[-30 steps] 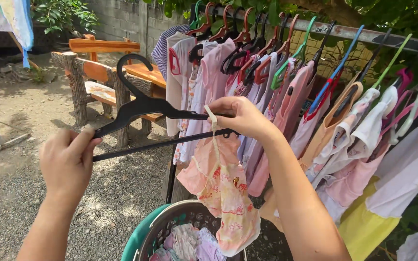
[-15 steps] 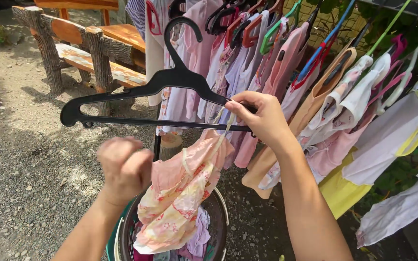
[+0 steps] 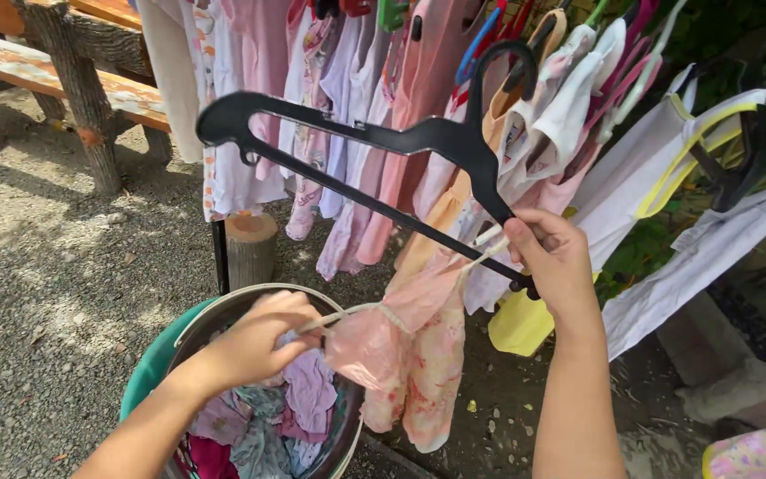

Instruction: Hanging various pieces of laundry on hangers and a multi-clip dryer outdoors.

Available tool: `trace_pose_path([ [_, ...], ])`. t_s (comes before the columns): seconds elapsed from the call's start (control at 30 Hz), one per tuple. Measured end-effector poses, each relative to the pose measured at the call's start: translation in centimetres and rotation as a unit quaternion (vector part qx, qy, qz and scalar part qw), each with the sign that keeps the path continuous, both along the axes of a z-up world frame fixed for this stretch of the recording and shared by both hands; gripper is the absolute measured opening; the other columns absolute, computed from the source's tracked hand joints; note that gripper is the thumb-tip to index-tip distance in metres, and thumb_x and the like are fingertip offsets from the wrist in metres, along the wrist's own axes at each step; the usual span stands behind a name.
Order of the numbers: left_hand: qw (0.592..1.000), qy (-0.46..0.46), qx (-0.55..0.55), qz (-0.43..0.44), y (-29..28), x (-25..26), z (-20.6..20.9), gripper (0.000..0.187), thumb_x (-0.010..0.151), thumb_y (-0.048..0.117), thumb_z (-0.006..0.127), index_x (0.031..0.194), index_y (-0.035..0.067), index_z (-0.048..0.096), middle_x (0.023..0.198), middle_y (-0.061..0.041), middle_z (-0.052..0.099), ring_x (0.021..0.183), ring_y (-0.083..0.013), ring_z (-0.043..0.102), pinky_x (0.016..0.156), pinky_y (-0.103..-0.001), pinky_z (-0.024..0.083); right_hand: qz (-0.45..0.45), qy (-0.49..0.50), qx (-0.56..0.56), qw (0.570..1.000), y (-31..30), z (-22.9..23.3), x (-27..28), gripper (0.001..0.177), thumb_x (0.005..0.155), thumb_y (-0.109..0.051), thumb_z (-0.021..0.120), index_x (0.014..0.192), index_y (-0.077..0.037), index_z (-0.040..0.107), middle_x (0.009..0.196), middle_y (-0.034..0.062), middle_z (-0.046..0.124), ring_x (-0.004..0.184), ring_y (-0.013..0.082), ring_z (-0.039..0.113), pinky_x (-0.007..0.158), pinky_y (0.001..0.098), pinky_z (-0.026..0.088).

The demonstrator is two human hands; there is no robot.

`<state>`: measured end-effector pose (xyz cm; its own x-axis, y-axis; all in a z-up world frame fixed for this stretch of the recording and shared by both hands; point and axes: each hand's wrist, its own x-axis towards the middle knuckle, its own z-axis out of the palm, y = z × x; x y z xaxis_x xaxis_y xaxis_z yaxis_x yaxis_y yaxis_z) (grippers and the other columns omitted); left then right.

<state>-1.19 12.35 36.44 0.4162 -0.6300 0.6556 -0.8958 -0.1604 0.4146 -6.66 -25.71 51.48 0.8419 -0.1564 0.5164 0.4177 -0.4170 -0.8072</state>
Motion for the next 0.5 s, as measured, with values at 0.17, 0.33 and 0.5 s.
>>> trace_pose_path([
  [0.17, 0.974, -0.088, -0.069, 0.196, -1.7, -1.0, 3.3, 0.026, 0.075, 0.002, 0.070, 0.100, 0.007, 0.069, 0.094, -0.009, 0.059, 0.088, -0.0282, 0.061, 0.075, -0.044, 0.047, -0.072, 0.037, -0.025, 0.996, -7.2, -5.3, -4.9, 0.022, 0.095, -0.014, 0.073, 0.109, 0.003, 0.075, 0.072, -0.0028, 0.061, 0.063, 0.0048, 0.051, 0.055, 0.0218, 0.039],
  [0.33, 0.934, -0.026, -0.258, 0.247, -5.9, -1.5, 3.7, 0.037, 0.078, -0.017, 0.060, 0.110, 0.003, 0.065, 0.109, -0.018, 0.050, 0.094, -0.0242, 0.059, 0.075, -0.036, 0.055, -0.136, 0.046, -0.005, 0.990, -9.5, -7.5, -9.7, 0.023, 0.093, -0.014, 0.073, 0.108, 0.003, 0.077, 0.068, -0.0020, 0.061, 0.061, 0.0053, 0.050, 0.053, 0.0221, 0.038],
  [0.5, 0.891, 0.002, -0.394, 0.226, -8.7, -2.2, 3.8, 0.025, 0.100, -0.016, 0.055, 0.115, 0.004, 0.061, 0.108, -0.010, 0.059, 0.087, -0.0180, 0.063, 0.076, -0.029, 0.054, -0.196, 0.072, -0.002, 0.978, -11.4, -8.2, -12.7, 0.026, 0.093, -0.016, 0.074, 0.109, 0.003, 0.079, 0.068, -0.0047, 0.054, 0.060, 0.0043, 0.040, 0.051, 0.0217, 0.030],
])
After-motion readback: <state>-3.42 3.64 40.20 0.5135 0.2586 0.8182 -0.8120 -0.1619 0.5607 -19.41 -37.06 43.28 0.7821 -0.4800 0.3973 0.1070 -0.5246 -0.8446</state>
